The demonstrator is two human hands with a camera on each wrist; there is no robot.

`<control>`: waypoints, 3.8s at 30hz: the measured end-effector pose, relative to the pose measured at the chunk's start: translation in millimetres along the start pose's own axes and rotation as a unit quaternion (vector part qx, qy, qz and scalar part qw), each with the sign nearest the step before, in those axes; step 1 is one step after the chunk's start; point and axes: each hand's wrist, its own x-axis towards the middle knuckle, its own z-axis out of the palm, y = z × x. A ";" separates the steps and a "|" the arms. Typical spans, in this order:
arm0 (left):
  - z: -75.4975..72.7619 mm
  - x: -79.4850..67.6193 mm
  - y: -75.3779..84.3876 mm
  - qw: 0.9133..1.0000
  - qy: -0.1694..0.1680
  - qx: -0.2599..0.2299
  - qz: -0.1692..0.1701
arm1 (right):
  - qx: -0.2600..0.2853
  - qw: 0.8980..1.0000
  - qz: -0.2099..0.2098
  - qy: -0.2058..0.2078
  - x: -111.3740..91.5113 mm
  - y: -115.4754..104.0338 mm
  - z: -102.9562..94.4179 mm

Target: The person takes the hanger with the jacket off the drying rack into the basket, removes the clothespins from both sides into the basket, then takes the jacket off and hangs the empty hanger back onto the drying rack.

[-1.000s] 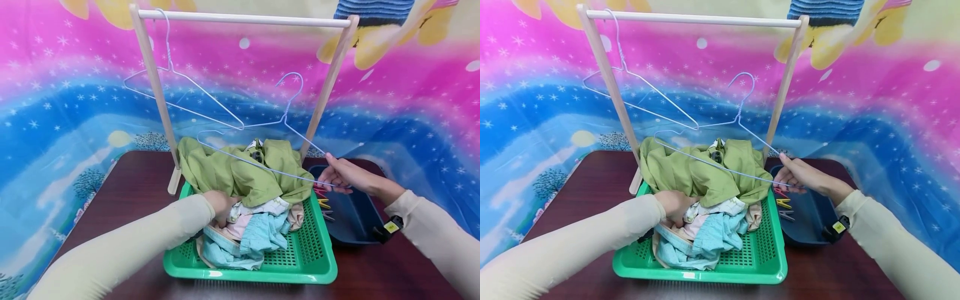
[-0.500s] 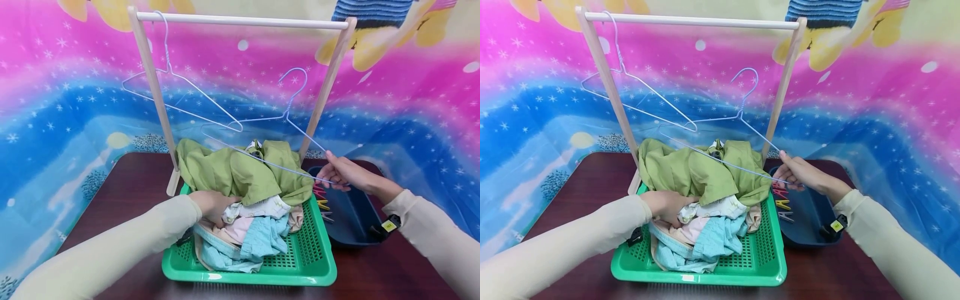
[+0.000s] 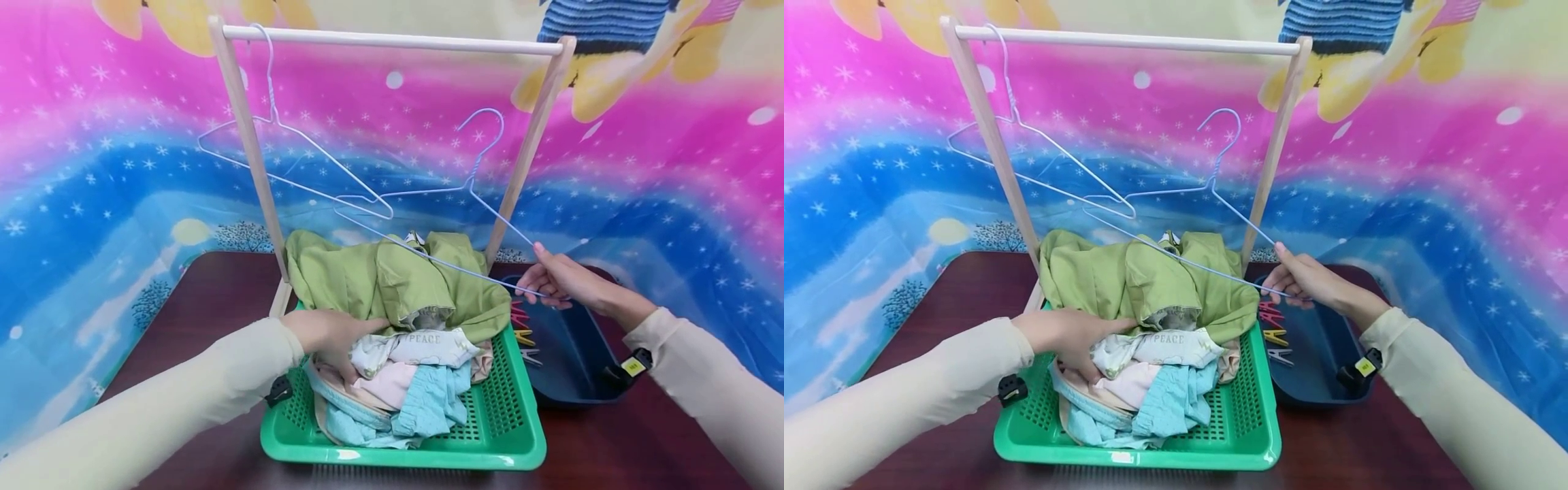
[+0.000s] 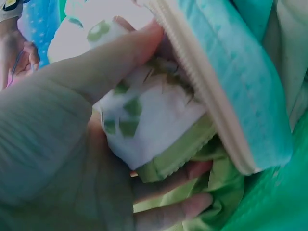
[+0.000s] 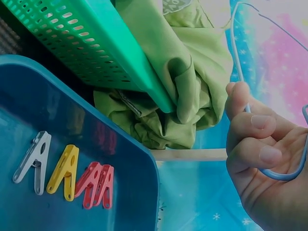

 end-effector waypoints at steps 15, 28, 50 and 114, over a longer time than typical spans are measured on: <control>-17.4 -21.7 -21.9 0.996 0.020 -0.055 0.073 | -0.029 0.998 -0.010 0.057 0.2 -10.5 -10.8; -20.8 -25.2 -38.0 0.989 0.104 -0.048 0.096 | -0.044 0.994 -0.014 0.103 -1.5 -18.1 -27.9; -28.7 -32.1 -48.9 0.984 0.138 -0.040 0.104 | -0.058 0.989 -0.001 0.133 9.2 -48.6 -49.7; -31.4 -26.4 -64.9 0.956 0.271 -0.061 0.099 | 0.004 0.998 -0.001 0.055 27.8 -27.5 -45.8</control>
